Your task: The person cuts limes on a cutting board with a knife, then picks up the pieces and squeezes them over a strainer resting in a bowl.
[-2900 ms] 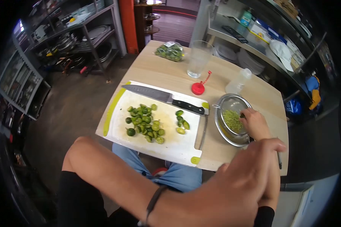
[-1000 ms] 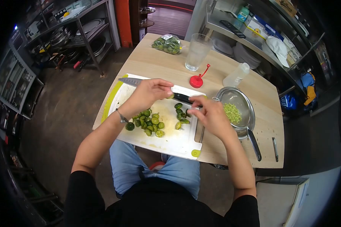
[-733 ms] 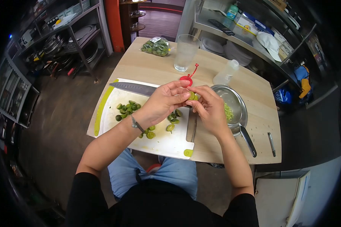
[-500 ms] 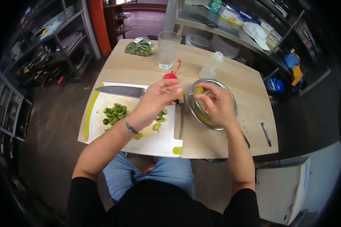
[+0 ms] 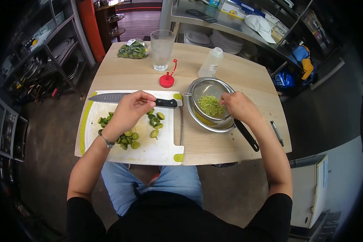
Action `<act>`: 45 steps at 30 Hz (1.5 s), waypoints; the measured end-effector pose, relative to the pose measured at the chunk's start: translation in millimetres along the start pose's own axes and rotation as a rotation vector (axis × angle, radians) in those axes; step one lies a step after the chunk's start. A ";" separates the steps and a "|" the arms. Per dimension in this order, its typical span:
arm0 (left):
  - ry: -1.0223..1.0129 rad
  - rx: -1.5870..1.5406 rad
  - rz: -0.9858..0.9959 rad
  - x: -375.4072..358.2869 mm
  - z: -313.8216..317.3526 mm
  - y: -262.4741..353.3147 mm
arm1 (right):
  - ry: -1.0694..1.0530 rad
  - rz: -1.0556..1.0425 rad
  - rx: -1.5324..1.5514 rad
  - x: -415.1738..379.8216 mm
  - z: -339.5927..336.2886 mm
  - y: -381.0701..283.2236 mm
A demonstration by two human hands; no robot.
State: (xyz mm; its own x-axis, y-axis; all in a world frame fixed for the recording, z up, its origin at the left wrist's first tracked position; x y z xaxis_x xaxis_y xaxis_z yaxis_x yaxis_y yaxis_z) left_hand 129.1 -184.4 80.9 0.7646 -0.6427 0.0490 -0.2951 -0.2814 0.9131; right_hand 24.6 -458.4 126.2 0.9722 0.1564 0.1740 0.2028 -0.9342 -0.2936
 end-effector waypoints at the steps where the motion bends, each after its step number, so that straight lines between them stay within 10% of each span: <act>1: 0.001 0.001 -0.001 -1.0 -2.2 -1.9 | -0.016 0.007 -0.046 1.4 -0.7 -2.8; 20: 0.202 0.397 0.150 -12.9 -42.6 4.9 | 0.412 0.018 0.035 0.7 -96.9 -35.9; 23: 0.198 0.418 0.143 -15.3 -44.1 3.0 | 0.167 -0.052 0.079 1.6 -31.6 -21.2; 30: 0.180 0.544 0.120 -21.6 -47.3 4.8 | 0.127 0.142 0.078 2.2 -26.7 -10.9; 39: 0.156 0.728 0.180 -18.3 -56.5 -8.8 | 0.256 -0.089 0.145 4.6 -35.6 -28.6; 41: 0.105 0.772 0.202 -18.3 -60.3 -12.7 | 0.007 0.171 -0.122 4.0 -5.2 -11.7; 45: 0.063 0.852 0.140 -16.4 -75.8 -31.7 | 0.216 -0.010 0.150 14.9 -33.4 -71.0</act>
State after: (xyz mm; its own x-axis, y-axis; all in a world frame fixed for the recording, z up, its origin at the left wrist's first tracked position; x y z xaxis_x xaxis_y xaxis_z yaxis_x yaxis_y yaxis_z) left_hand 169.4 -110.9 81.9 0.7119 -0.6778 0.1841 -0.6987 -0.6568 0.2838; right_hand 20.8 -400.4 181.0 0.9257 0.0785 0.3699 0.2434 -0.8724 -0.4238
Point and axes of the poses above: each hand's wrist, its own x-axis towards the middle knuckle, its own z-axis out of the palm, y = z × x, the point moved 8 cm from there along x, towards the middle knuckle, and after that the axes turned 14 degrees about x, right-handed, at the moved point
